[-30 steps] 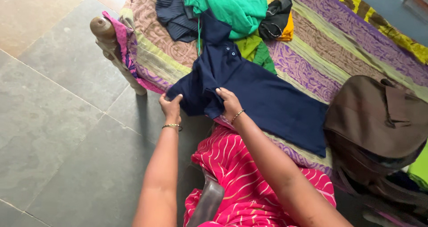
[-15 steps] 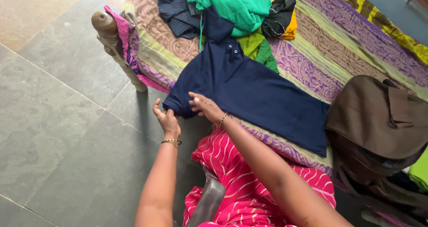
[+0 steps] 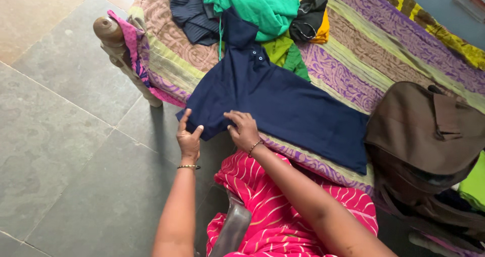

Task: The person smooths out a blue t-shirt on a bed, folds the sleeves and sides inward, and places the folded garment into a brown duffel bag.

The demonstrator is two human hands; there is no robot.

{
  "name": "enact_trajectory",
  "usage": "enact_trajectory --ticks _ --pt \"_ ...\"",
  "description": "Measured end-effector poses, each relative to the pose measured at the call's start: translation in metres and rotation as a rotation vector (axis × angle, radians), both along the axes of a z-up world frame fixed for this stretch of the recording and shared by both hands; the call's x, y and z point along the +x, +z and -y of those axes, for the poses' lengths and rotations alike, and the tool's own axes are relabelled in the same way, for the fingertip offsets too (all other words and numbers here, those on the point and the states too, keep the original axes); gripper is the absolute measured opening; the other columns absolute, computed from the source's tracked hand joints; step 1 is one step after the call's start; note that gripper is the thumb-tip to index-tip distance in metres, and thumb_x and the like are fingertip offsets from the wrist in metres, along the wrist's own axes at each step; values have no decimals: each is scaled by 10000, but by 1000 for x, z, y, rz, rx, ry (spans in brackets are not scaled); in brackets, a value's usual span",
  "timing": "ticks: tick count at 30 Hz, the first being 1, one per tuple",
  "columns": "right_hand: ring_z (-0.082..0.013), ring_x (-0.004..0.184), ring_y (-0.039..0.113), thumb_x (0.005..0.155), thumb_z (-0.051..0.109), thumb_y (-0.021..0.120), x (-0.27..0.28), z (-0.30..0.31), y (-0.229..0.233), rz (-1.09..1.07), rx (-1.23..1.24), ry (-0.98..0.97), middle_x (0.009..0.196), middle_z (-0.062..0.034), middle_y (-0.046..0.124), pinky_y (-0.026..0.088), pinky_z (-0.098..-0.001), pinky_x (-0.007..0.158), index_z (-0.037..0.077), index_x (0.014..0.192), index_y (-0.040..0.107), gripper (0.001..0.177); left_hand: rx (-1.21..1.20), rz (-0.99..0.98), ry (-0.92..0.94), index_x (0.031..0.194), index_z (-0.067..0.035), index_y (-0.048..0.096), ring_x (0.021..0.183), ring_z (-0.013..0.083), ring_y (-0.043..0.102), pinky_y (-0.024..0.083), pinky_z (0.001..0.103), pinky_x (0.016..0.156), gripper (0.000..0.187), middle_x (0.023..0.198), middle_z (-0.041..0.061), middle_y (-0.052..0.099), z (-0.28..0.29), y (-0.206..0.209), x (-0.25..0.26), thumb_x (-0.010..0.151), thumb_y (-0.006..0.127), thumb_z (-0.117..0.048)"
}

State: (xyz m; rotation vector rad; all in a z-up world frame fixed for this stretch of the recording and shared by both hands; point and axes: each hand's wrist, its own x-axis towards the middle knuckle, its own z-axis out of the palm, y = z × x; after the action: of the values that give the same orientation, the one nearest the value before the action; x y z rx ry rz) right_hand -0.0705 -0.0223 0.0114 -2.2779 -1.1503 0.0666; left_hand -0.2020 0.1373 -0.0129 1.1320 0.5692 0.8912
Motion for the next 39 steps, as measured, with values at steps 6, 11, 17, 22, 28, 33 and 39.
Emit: enact_trajectory --ticks 6,11,17,22,28,33,39 --pt "-475 1495 198 754 506 828 -7 -6 57 -73 -544 19 1662 -228 124 283 -584 1117 354 1592 260 1024 -23 -65 17 1505 -39 483 1319 247 540 442 356 1133 761 1479 122 514 7 25 0 790 721 66" --pt "-479 1529 165 728 490 833 3 -1 61 -116 -681 161 1689 -213 106 299 -573 1124 375 1610 228 1076 240 -405 275 1519 9 490 1419 370 484 397 408 1188 821 1480 265 475 20 19 5 737 738 -24" --pt "-421 1492 312 754 467 837 20 24 39 -221 -333 140 1668 -217 258 321 -552 1149 299 1574 367 961 624 -563 244 1577 29 385 1458 538 342 316 495 1227 890 1535 406 318 22 36 19 767 737 -84" --pt "-367 1474 423 813 328 868 42 61 39 -439 146 131 1595 -260 398 426 -429 1141 150 1520 490 822 873 -631 41 1578 79 300 1447 588 259 263 525 1219 957 1520 464 219 45 95 72 745 727 -118" --pt "-207 1092 670 824 214 799 89 137 4 -846 323 -172 1401 -121 630 548 -336 961 92 1436 560 668 1119 -724 -223 1542 68 311 1404 498 389 446 474 1092 948 1606 330 204 116 129 151 683 696 -51" --pt "-94 1030 646 870 154 759 114 206 -25 -993 411 -323 1324 -70 675 496 -271 764 91 1373 600 531 1178 -727 -428 1530 89 302 1197 444 510 593 424 864 987 1615 285 151 166 95 201 662 752 -44" --pt "-67 969 659 887 179 726 115 236 -32 -1044 431 -448 1230 -22 713 499 -222 742 101 1341 638 469 1256 -785 -545 1535 93 305 1165 412 533 607 402 829 933 1633 275 171 193 59 237 718 741 -13"
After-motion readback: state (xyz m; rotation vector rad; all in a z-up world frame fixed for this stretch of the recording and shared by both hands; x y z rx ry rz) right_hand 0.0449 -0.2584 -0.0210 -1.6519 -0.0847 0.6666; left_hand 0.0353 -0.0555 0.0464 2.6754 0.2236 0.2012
